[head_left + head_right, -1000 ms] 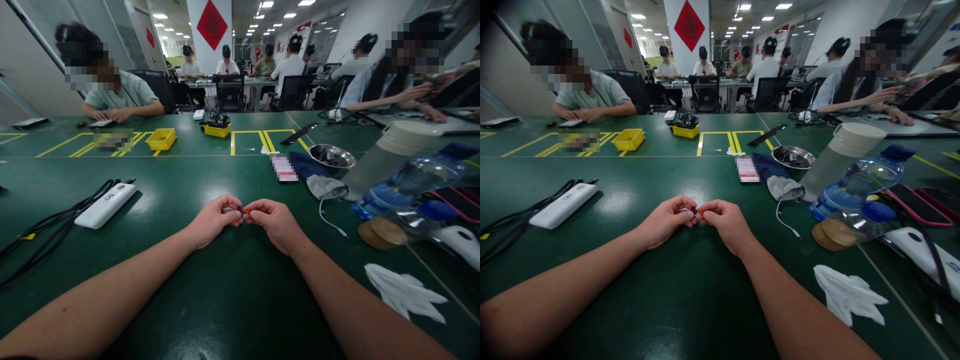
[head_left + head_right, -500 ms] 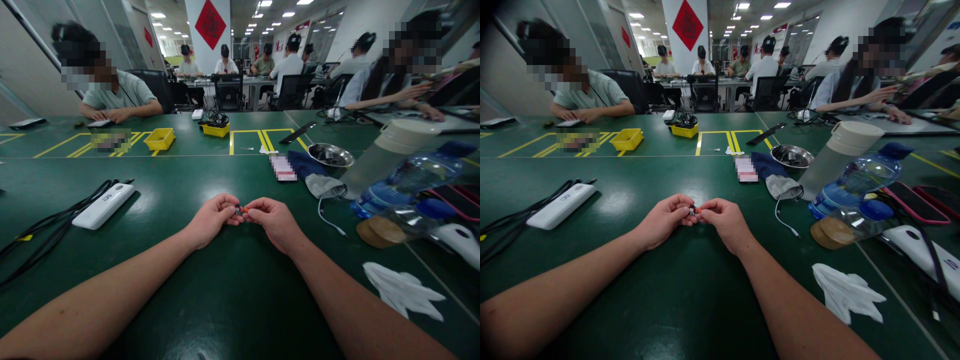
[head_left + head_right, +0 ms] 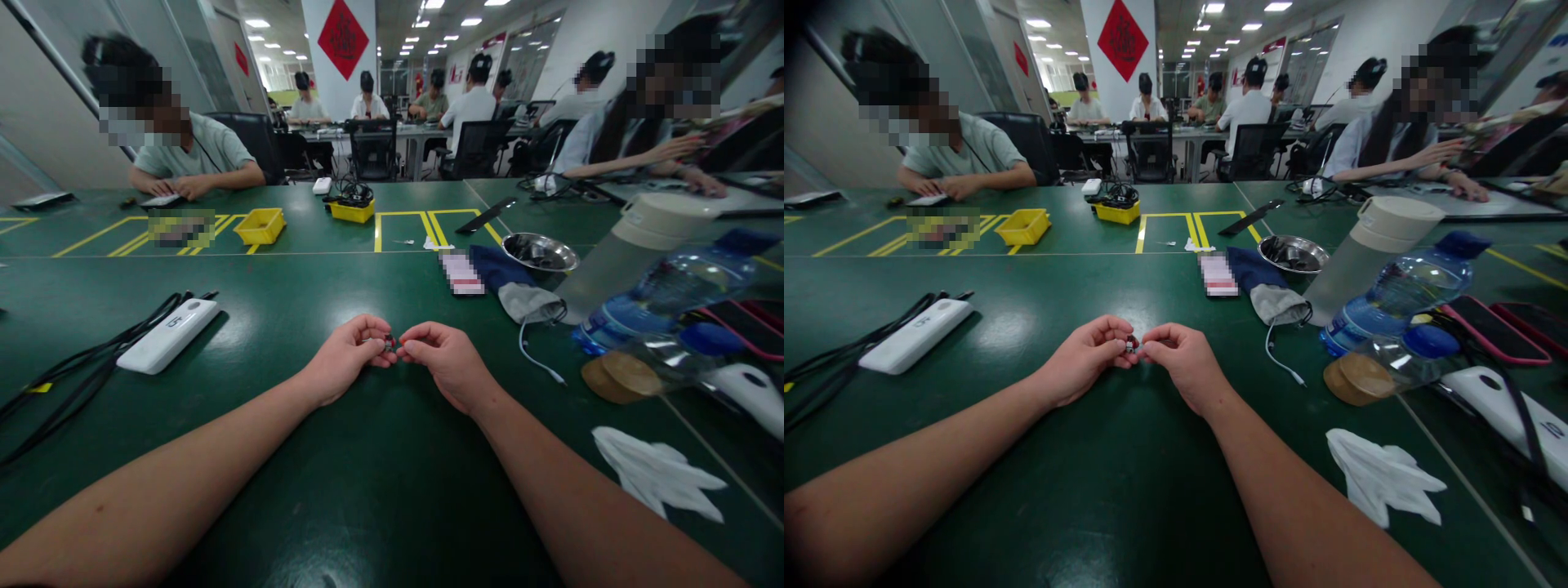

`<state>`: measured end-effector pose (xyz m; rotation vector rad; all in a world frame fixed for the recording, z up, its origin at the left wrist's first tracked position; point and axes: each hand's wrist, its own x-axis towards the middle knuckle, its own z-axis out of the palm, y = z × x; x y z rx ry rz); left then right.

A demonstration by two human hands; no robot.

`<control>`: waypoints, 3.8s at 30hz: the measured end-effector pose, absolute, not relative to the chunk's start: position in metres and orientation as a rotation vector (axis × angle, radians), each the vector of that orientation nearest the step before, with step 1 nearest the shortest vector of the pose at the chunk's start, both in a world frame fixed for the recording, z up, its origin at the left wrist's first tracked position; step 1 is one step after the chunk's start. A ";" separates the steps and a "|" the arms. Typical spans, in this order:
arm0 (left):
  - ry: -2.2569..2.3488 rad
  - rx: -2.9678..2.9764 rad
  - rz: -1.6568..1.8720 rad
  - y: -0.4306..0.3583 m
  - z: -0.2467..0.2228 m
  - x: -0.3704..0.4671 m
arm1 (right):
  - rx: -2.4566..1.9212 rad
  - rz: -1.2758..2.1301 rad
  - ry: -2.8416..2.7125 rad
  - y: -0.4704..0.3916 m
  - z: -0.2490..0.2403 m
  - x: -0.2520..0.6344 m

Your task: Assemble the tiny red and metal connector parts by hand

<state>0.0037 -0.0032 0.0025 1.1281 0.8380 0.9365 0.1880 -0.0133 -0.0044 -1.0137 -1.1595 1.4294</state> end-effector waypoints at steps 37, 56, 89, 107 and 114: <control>0.871 1.256 0.903 -0.004 0.006 0.002 | -1.003 1.465 -1.130 -0.014 -0.003 0.187; 0.904 1.288 0.891 -0.004 0.007 0.002 | -0.908 1.536 -1.192 -0.016 -0.002 0.189; 0.859 1.114 0.962 -0.004 0.006 0.003 | -0.999 1.421 -1.168 -0.014 -0.007 0.188; 0.879 1.251 0.927 -0.004 0.005 0.003 | -0.986 1.433 -1.190 -0.015 -0.004 0.188; 0.866 1.222 0.943 -0.003 0.002 0.003 | -0.967 1.445 -1.194 -0.013 -0.007 0.189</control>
